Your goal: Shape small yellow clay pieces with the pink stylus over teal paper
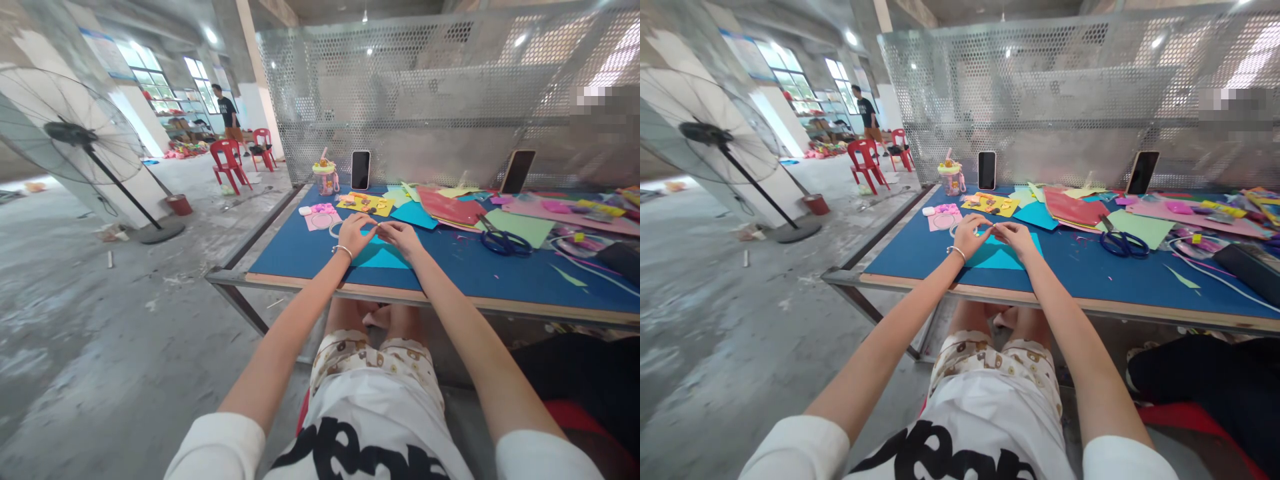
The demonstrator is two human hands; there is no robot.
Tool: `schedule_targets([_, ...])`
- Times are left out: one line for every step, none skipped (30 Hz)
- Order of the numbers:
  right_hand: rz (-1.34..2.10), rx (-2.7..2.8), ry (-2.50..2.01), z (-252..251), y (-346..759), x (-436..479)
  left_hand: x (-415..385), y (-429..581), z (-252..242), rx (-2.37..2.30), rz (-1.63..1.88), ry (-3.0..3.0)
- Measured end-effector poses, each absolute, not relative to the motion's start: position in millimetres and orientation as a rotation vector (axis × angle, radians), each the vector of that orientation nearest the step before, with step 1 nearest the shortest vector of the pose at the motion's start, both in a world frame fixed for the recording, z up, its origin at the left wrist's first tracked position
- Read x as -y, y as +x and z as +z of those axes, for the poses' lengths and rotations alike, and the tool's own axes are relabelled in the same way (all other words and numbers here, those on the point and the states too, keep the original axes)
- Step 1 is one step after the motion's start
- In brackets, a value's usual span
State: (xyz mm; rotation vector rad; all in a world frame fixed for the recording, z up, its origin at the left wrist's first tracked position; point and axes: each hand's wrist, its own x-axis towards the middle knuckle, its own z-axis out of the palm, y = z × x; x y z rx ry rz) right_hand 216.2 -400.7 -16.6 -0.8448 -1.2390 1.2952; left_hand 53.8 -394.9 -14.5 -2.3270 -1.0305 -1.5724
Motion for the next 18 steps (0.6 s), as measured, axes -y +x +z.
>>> schedule_targets([1.296,1.240,-0.845,-16.3,216.1,400.9,394.8,53.9,-14.6,1.033,-1.567,-2.328])
schedule_targets([1.299,1.242,-0.845,-15.9,215.9,401.4,394.7,53.9,-14.6,1.035,-1.562,-2.329])
schedule_targets([1.301,1.245,-0.844,-15.4,215.8,401.9,394.6,53.9,-14.6,1.036,-1.558,-2.329])
schedule_targets([1.303,1.248,-0.843,-14.8,215.6,402.4,394.6,53.8,-14.6,1.038,-1.555,-2.329])
schedule_targets([1.304,1.252,-0.844,-14.2,215.5,403.0,394.6,53.7,-14.5,1.041,-1.553,-2.327])
schedule_targets([1.304,1.256,-0.845,-13.6,215.5,403.6,394.6,53.6,-14.4,1.044,-1.550,-2.326])
schedule_targets([1.302,1.261,-0.847,-13.1,215.4,404.1,394.6,53.4,-14.3,1.049,-1.547,-2.326])
schedule_targets([1.301,1.266,-0.848,-12.7,215.5,404.4,394.6,53.3,-14.2,1.054,-1.542,-2.327])
schedule_targets([1.299,1.272,-0.848,-12.4,215.5,404.6,394.7,53.2,-14.1,1.058,-1.537,-2.329])
schedule_targets([1.297,1.278,-0.848,-12.3,215.6,404.7,394.8,53.2,-14.0,1.060,-1.535,-2.332])
schedule_targets([1.294,1.282,-0.848,-12.2,215.8,404.6,395.0,53.2,-13.9,1.059,-1.536,-2.337])
schedule_targets([1.290,1.284,-0.848,-12.3,216.0,404.4,395.2,53.3,-13.7,1.056,-1.540,-2.341])
schedule_targets([1.286,1.284,-0.849,-12.4,216.2,404.2,395.6,53.4,-13.4,1.052,-1.548,-2.347])
schedule_targets([1.281,1.284,-0.851,-12.6,216.5,403.9,396.0,53.5,-13.0,1.045,-1.563,-2.356])
schedule_targets([1.277,1.284,-0.854,-12.7,216.9,403.7,396.5,53.6,-12.5,1.037,-1.586,-2.369])
schedule_targets([1.274,1.287,-0.857,-12.8,217.3,403.4,396.9,53.7,-11.9,1.034,-1.615,-2.384])
schedule_targets([1.274,1.294,-0.860,-12.9,217.8,403.2,397.4,53.7,-11.2,1.037,-1.651,-2.402])
schedule_targets([1.276,1.305,-0.863,-12.9,218.2,403.0,397.7,53.7,-10.6,1.045,-1.690,-2.423])
